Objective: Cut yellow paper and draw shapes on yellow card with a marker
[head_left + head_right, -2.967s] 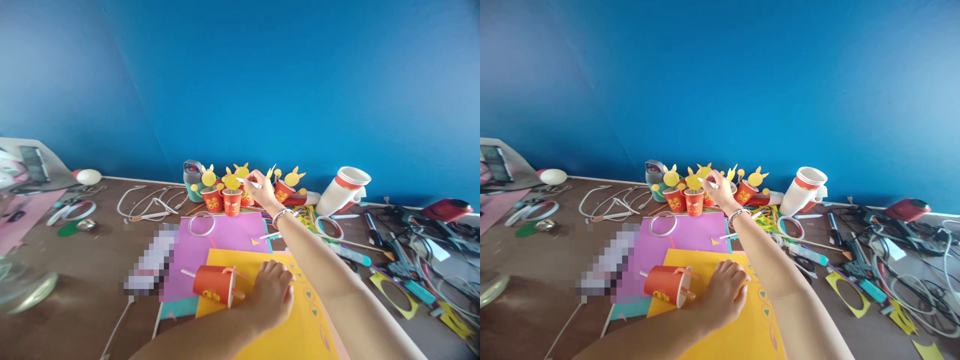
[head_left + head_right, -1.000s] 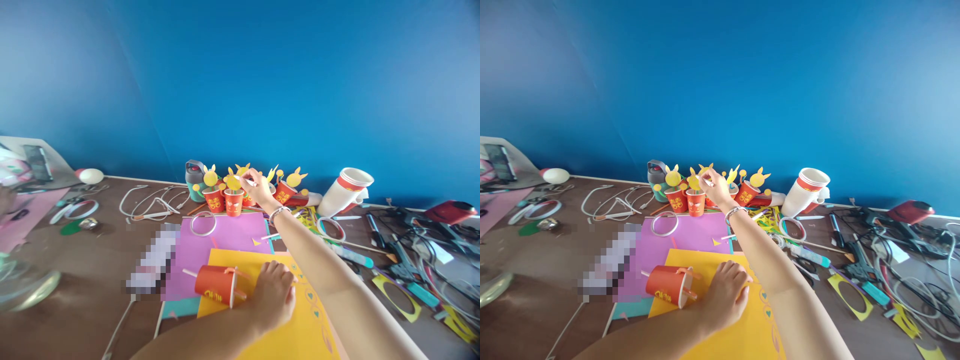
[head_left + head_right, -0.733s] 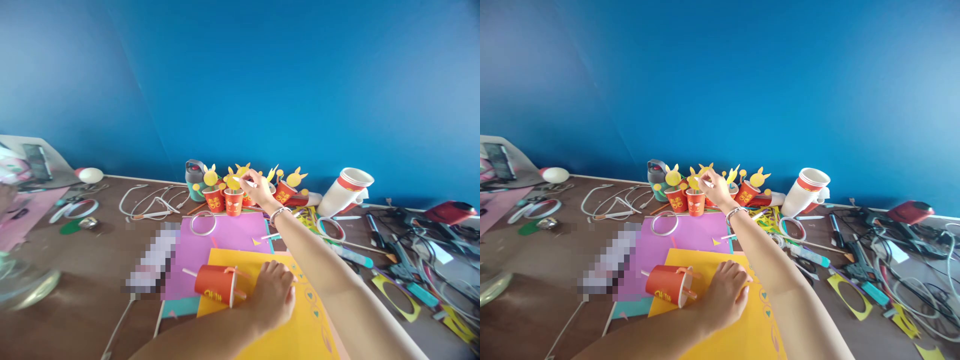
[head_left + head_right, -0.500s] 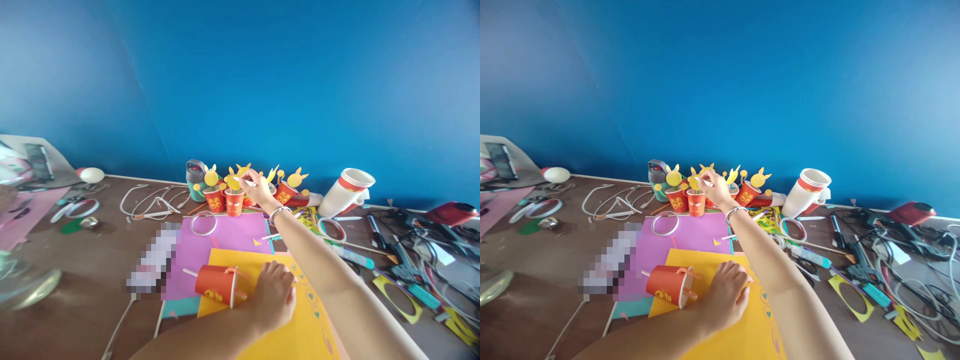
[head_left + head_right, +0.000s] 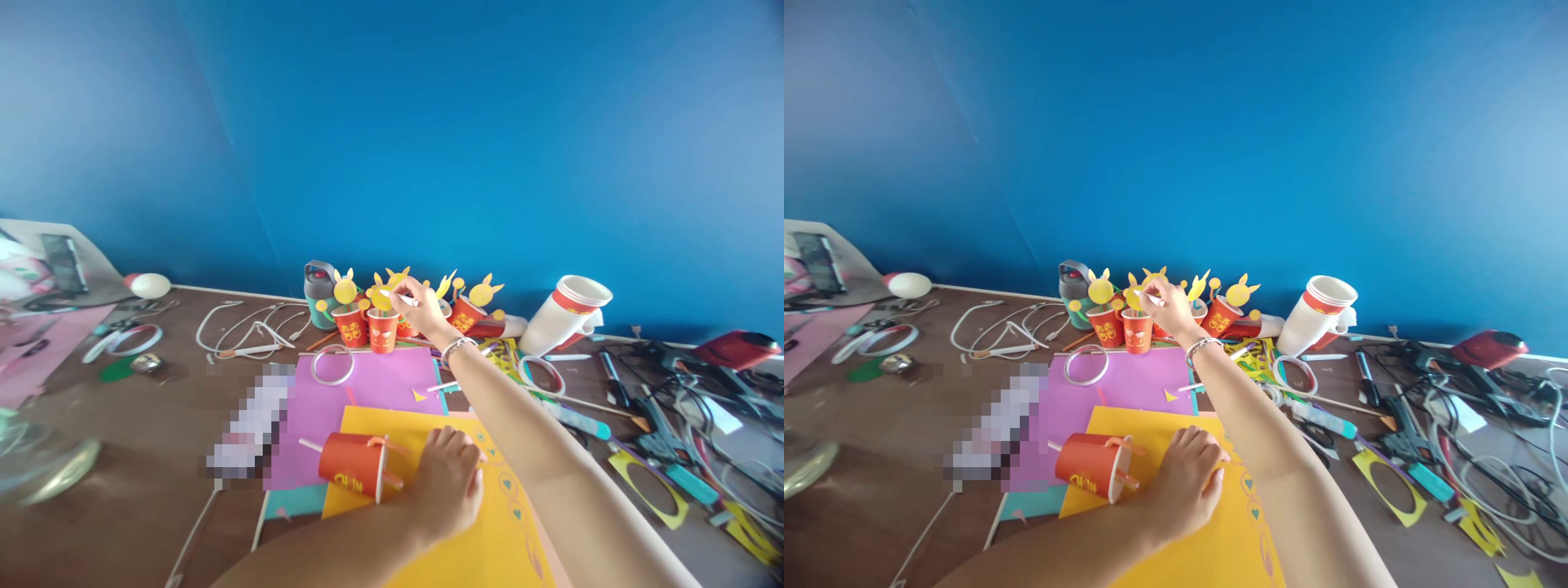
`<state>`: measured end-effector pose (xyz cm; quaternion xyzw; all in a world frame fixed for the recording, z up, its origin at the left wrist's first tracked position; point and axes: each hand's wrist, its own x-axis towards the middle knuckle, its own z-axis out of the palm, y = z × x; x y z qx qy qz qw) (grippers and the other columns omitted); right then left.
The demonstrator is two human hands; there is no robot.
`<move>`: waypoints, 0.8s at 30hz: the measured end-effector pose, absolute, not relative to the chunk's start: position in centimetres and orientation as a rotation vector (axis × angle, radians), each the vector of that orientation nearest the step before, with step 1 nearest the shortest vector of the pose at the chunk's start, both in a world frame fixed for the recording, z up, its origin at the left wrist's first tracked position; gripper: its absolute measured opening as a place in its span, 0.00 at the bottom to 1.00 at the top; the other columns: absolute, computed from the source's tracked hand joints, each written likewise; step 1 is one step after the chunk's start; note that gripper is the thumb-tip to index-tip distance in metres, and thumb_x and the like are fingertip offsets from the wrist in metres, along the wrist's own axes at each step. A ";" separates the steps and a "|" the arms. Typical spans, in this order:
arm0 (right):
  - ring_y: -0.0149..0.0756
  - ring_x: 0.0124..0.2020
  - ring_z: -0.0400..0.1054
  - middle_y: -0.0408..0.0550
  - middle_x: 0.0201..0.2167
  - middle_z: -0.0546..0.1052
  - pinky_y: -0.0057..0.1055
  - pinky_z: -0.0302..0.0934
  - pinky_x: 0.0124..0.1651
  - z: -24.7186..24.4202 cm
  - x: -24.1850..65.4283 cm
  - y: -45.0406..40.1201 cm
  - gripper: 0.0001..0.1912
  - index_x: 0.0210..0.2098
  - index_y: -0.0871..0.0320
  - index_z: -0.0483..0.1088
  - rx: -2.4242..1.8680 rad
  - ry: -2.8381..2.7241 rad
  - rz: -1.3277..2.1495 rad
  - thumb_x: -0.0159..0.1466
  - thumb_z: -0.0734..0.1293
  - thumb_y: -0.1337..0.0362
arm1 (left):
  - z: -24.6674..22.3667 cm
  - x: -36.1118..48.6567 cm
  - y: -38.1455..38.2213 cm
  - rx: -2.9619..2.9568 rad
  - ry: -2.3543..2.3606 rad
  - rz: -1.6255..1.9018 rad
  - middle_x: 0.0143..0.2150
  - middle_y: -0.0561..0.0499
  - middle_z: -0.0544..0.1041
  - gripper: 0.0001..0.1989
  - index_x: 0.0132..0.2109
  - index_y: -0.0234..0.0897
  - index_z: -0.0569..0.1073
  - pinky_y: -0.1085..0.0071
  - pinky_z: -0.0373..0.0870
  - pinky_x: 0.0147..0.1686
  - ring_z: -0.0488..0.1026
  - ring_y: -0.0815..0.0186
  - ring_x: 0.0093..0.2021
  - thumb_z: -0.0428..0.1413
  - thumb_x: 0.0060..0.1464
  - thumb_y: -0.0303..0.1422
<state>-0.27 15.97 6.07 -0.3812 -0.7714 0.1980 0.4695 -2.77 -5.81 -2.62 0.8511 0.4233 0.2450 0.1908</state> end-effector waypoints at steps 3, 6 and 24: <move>0.34 0.30 0.68 0.44 0.29 0.74 0.28 0.57 0.33 6.0 -0.5 16.3 0.10 0.28 0.56 0.67 -0.924 -1.902 0.463 0.60 0.63 0.57 | -2.6 -2.8 -5.8 2.403 1.186 0.683 0.40 0.50 0.69 0.09 0.43 0.39 0.65 0.62 0.62 0.43 0.64 0.61 0.42 0.50 0.53 0.25; 0.33 0.28 0.67 0.44 0.28 0.73 0.27 0.56 0.32 6.0 -0.7 16.3 0.10 0.29 0.56 0.67 -0.922 -1.906 0.448 0.61 0.63 0.56 | -2.7 -2.8 -5.8 2.413 1.180 0.685 0.40 0.49 0.68 0.09 0.43 0.38 0.65 0.62 0.62 0.43 0.64 0.61 0.42 0.50 0.53 0.25; 0.33 0.28 0.68 0.42 0.26 0.73 0.29 0.56 0.35 5.9 -0.8 16.4 0.08 0.29 0.56 0.67 -0.903 -1.978 0.398 0.61 0.64 0.60 | -2.8 -2.7 -5.7 2.397 1.180 0.694 0.40 0.50 0.69 0.09 0.43 0.38 0.65 0.62 0.62 0.43 0.64 0.62 0.42 0.49 0.53 0.26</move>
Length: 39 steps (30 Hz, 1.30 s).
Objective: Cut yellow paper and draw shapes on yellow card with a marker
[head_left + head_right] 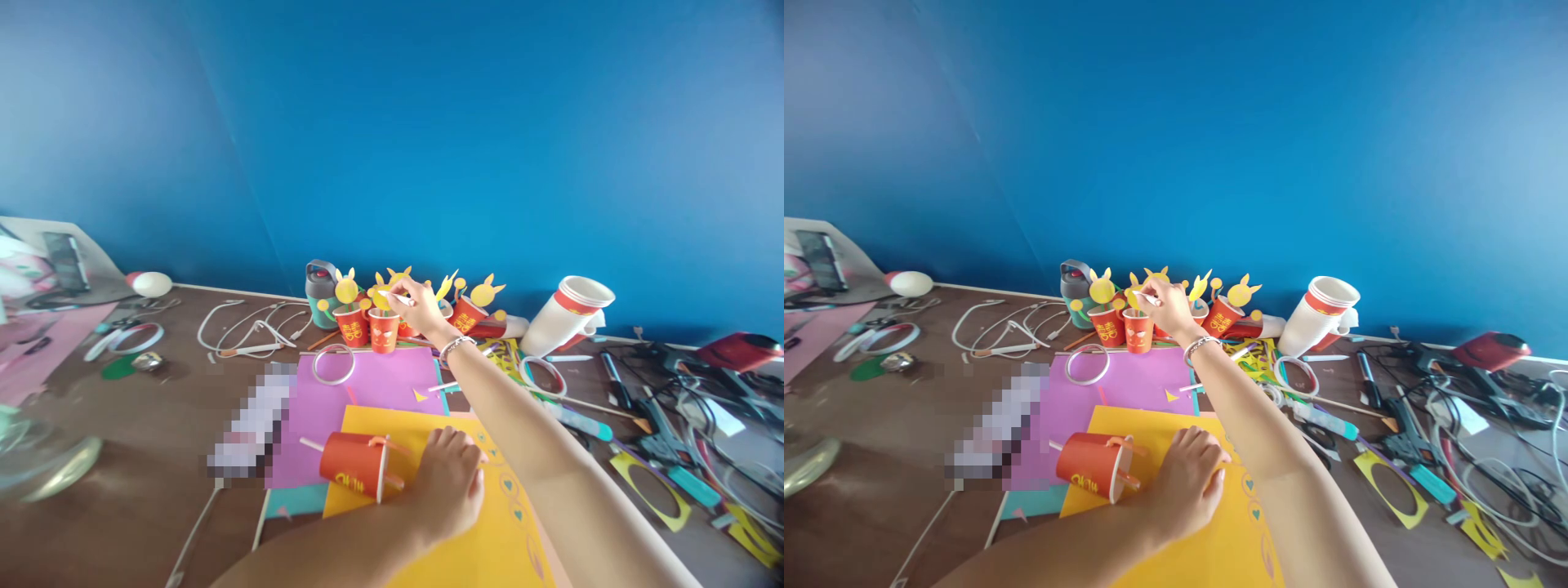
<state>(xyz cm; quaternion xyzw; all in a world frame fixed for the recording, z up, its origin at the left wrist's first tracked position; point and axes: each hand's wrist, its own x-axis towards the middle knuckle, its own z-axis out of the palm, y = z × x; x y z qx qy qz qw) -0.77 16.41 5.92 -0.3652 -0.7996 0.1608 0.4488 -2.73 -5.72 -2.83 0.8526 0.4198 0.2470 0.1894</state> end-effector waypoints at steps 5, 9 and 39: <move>0.34 0.29 0.68 0.42 0.27 0.74 0.30 0.56 0.37 6.7 -1.0 16.1 0.08 0.30 0.57 0.68 -0.897 -1.919 0.355 0.62 0.64 0.59 | -2.9 -2.7 -5.7 2.405 1.185 0.687 0.40 0.50 0.69 0.09 0.42 0.38 0.66 0.62 0.62 0.43 0.64 0.62 0.42 0.50 0.53 0.26; 0.35 0.31 0.68 0.43 0.30 0.75 0.31 0.57 0.39 7.8 -0.4 15.1 0.08 0.30 0.57 0.68 -0.861 -1.828 0.343 0.62 0.63 0.60 | -3.0 -2.7 -5.7 2.396 1.171 0.704 0.40 0.50 0.69 0.09 0.43 0.38 0.66 0.62 0.62 0.43 0.64 0.62 0.42 0.49 0.53 0.26; 0.33 0.27 0.64 0.43 0.25 0.71 0.27 0.58 0.30 6.2 2.1 12.7 0.13 0.27 0.57 0.66 -0.957 -1.622 0.559 0.60 0.64 0.54 | -2.2 -2.7 -5.7 2.439 1.211 0.570 0.41 0.50 0.69 0.08 0.42 0.38 0.67 0.63 0.61 0.45 0.63 0.62 0.43 0.51 0.54 0.27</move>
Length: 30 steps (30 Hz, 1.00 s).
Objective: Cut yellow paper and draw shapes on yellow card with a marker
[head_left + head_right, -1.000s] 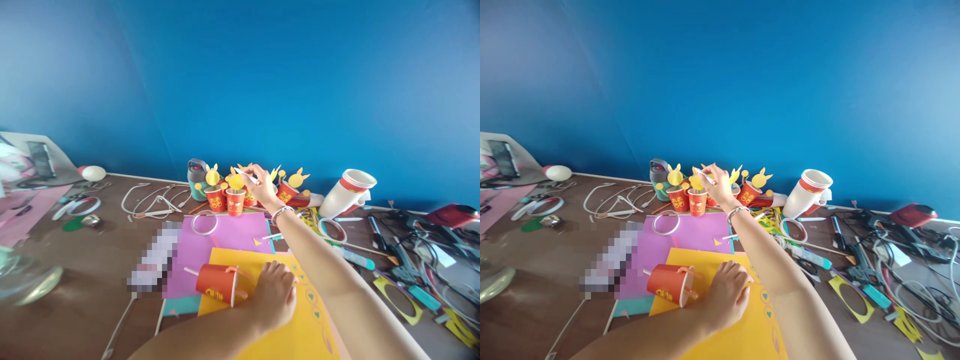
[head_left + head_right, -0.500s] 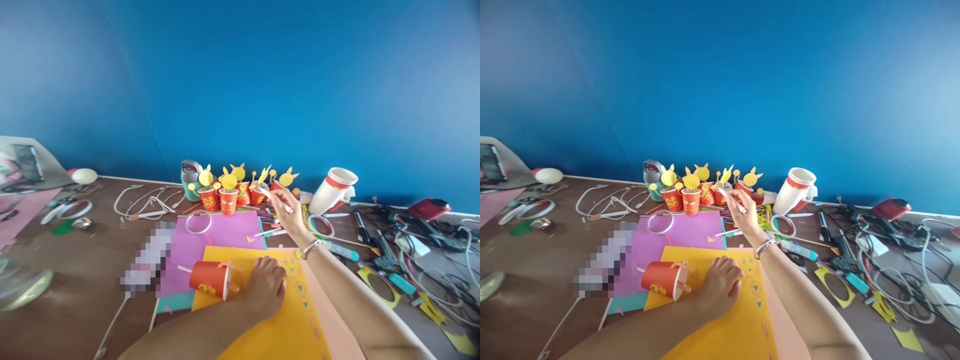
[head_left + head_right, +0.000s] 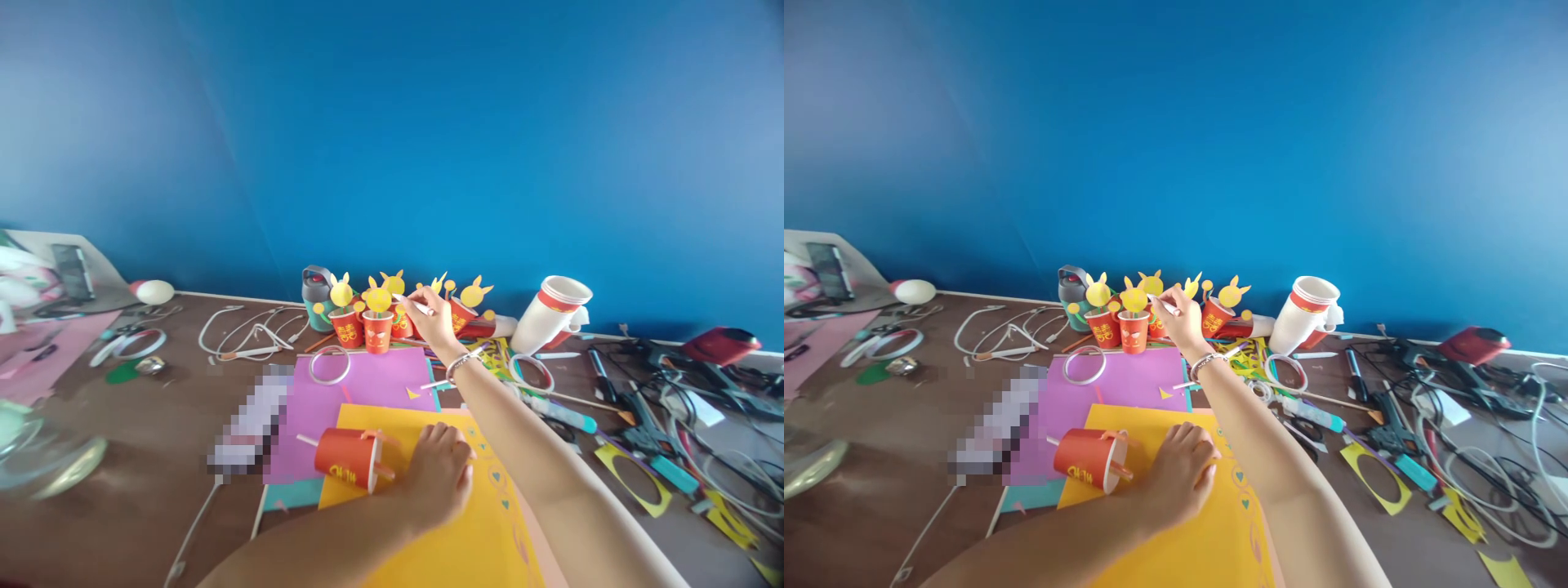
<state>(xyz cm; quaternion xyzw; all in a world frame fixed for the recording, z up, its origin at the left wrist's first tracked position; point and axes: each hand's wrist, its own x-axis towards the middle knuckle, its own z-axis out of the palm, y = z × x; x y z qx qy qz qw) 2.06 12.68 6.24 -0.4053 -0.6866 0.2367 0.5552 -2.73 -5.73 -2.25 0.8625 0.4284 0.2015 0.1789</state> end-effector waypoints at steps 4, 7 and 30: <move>0.34 0.30 0.65 0.43 0.26 0.72 0.27 0.58 0.32 5.7 1.5 14.0 0.13 0.26 0.56 0.65 -1.002 -1.713 0.443 0.61 0.64 0.54 | -2.2 -2.7 -5.8 2.449 1.201 0.566 0.41 0.50 0.68 0.08 0.42 0.38 0.67 0.63 0.62 0.45 0.63 0.62 0.43 0.50 0.55 0.27; 0.35 0.30 0.65 0.43 0.25 0.72 0.28 0.57 0.32 5.6 1.5 14.5 0.13 0.26 0.56 0.65 -1.012 -1.748 0.377 0.60 0.65 0.53 | -2.2 -2.7 -5.8 2.448 1.199 0.567 0.41 0.50 0.68 0.07 0.42 0.38 0.67 0.63 0.62 0.45 0.63 0.62 0.43 0.50 0.54 0.27; 0.38 0.33 0.65 0.45 0.26 0.72 0.30 0.56 0.33 6.4 1.6 14.4 0.12 0.26 0.55 0.65 -1.062 -1.807 0.159 0.62 0.64 0.56 | -2.5 -2.6 -5.7 2.442 1.197 0.602 0.41 0.50 0.68 0.08 0.42 0.38 0.67 0.63 0.62 0.45 0.63 0.62 0.43 0.51 0.54 0.27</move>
